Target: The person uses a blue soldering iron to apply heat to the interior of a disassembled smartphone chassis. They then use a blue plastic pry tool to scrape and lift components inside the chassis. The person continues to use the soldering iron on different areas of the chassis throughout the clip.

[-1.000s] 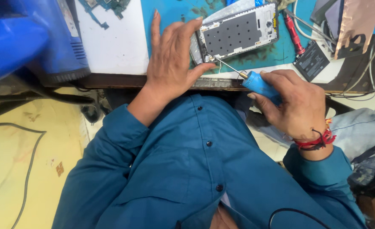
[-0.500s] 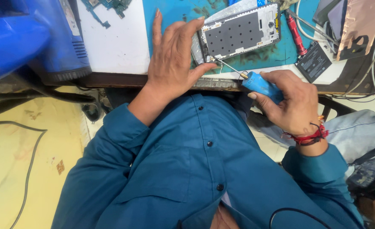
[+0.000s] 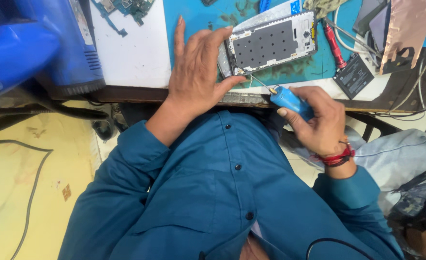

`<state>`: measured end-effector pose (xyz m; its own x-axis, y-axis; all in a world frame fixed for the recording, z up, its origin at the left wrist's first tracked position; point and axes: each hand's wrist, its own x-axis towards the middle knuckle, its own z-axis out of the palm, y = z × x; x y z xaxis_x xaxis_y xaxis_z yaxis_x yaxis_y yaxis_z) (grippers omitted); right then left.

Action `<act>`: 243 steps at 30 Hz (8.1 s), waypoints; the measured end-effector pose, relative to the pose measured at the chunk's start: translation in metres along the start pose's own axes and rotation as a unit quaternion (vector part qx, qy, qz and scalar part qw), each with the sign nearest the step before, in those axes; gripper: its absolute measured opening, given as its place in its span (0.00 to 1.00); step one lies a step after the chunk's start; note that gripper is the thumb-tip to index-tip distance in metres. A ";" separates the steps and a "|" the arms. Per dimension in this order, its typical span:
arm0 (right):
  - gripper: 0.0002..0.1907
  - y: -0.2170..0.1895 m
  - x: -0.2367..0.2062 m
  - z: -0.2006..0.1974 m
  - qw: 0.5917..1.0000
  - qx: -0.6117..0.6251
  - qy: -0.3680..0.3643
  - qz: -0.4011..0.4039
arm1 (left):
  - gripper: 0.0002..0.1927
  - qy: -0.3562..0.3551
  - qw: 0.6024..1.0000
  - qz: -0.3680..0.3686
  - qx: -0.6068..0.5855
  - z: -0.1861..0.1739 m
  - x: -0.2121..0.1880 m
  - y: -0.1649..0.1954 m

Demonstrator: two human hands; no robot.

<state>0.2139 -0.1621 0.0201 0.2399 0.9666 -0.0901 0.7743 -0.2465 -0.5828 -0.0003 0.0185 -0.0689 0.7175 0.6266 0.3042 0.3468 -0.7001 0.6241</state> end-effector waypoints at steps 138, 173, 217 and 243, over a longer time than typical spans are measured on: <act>0.20 -0.053 -0.027 0.015 0.993 -0.027 0.050 0.107 | 0.50 0.003 1.000 0.001 -0.003 -0.001 -0.002 0.001; 0.20 -0.040 -0.025 0.006 0.995 -0.020 0.018 0.098 | 0.50 -0.003 1.000 -0.004 -0.003 0.000 -0.001 0.001; 0.22 -0.016 -0.032 0.044 0.970 0.178 0.143 0.089 | 0.15 0.043 0.998 0.033 0.020 -0.005 -0.015 0.000; 0.23 -0.018 -0.026 0.050 0.971 0.169 0.144 0.093 | 0.18 0.056 0.998 0.042 -0.005 -0.002 -0.018 -0.006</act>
<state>0.1645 -0.1795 -0.0077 0.5493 0.8354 -0.0184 0.4772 -0.3317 -0.8138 -0.0162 0.0127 -0.0769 0.6722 0.6002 0.4334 0.2823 -0.7490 0.5994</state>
